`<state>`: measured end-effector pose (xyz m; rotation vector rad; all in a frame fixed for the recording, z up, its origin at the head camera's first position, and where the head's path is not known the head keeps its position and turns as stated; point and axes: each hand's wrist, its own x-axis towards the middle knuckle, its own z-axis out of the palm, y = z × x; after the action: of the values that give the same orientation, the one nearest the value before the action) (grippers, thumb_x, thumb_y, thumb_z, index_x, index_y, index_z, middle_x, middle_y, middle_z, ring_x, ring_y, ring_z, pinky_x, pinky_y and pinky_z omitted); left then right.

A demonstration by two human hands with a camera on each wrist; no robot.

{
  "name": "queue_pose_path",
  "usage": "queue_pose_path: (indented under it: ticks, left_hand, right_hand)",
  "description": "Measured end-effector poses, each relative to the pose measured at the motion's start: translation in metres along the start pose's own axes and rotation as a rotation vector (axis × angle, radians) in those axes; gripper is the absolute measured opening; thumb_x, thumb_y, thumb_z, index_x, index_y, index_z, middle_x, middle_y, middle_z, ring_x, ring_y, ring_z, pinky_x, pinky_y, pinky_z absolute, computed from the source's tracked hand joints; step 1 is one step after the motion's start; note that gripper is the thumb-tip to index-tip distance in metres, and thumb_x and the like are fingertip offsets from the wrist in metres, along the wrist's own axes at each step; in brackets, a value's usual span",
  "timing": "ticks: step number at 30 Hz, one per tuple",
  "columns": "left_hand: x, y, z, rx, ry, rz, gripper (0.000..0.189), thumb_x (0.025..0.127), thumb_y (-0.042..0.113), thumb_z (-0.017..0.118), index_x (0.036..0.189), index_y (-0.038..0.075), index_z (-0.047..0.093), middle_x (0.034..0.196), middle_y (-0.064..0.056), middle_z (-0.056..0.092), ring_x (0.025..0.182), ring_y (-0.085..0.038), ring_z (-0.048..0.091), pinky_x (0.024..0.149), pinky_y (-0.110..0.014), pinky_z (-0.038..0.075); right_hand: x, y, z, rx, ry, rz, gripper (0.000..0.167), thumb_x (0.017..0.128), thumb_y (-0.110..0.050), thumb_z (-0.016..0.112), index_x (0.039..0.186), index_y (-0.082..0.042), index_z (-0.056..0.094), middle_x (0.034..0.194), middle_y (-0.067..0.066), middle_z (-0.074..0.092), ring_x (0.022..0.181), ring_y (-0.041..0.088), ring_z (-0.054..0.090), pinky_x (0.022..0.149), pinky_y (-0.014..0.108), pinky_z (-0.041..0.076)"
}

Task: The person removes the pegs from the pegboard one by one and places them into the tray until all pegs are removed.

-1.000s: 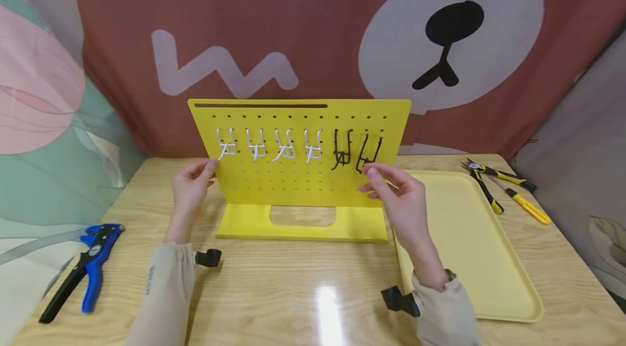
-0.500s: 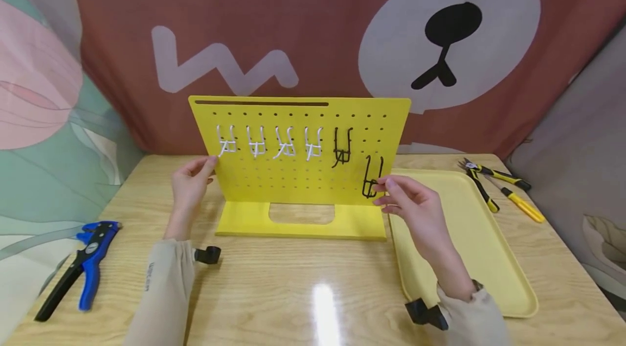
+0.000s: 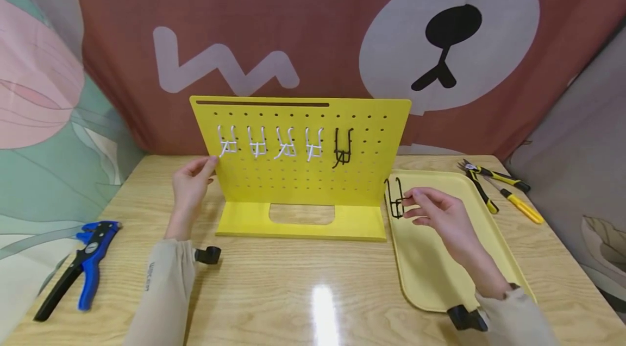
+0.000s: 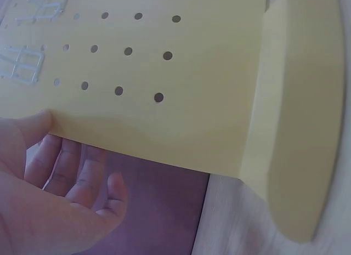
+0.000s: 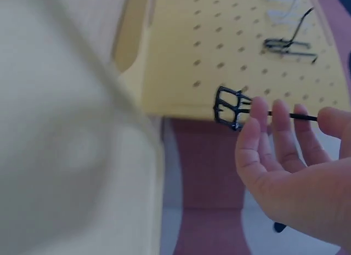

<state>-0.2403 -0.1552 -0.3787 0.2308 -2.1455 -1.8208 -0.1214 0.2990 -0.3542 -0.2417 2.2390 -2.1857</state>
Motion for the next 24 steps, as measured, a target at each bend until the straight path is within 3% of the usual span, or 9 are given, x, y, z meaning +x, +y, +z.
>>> queue_pose_path:
  ticks: [9,15,21,24]
  left_hand:
    - [0.000,0.000,0.000,0.016,0.005,-0.008,0.040,0.090,0.036,0.068,0.111,0.002,0.070,0.104,-0.007,0.069,0.083,-0.006,0.061,0.076,-0.021,0.047]
    - [0.000,-0.001,0.001,0.007,0.008,0.003,0.038,0.090,0.034,0.068,0.109,0.001,0.071,0.097,-0.002,0.069,0.080,-0.006,0.061,0.074,-0.020,0.047]
    - [0.000,-0.001,0.001,0.000,-0.003,-0.007,0.041,0.089,0.036,0.069,0.111,0.001,0.070,0.097,-0.002,0.068,0.085,-0.009,0.061,0.077,-0.021,0.047]
    - [0.000,-0.001,0.000,0.000,-0.005,-0.012,0.042,0.089,0.037,0.068,0.111,0.001,0.070,0.100,-0.005,0.068,0.086,-0.010,0.061,0.078,-0.022,0.047]
  right_hand:
    - [0.010,0.015,-0.024,-0.131,0.051,0.007,0.020,0.101,-0.019,0.050,0.109,-0.009,0.065,0.095,-0.005,0.069,0.080,0.013,0.069,0.068,0.024,0.055]
    - [0.021,0.025,-0.033,-0.159,0.065,0.053,0.020,0.101,-0.021,0.051,0.107,-0.009,0.065,0.092,-0.005,0.069,0.077,0.013,0.069,0.065,0.024,0.055]
    - [0.037,0.030,-0.040,-0.375,0.008,0.094,0.028,0.103,-0.029,0.045,0.110,-0.007,0.062,0.093,-0.005,0.066,0.080,0.013,0.069,0.066,0.028,0.055]
    - [0.044,0.030,-0.044,-0.426,-0.010,0.131,0.029,0.103,-0.033,0.044,0.109,-0.011,0.062,0.094,-0.003,0.066,0.082,0.015,0.069,0.068,0.030,0.056]
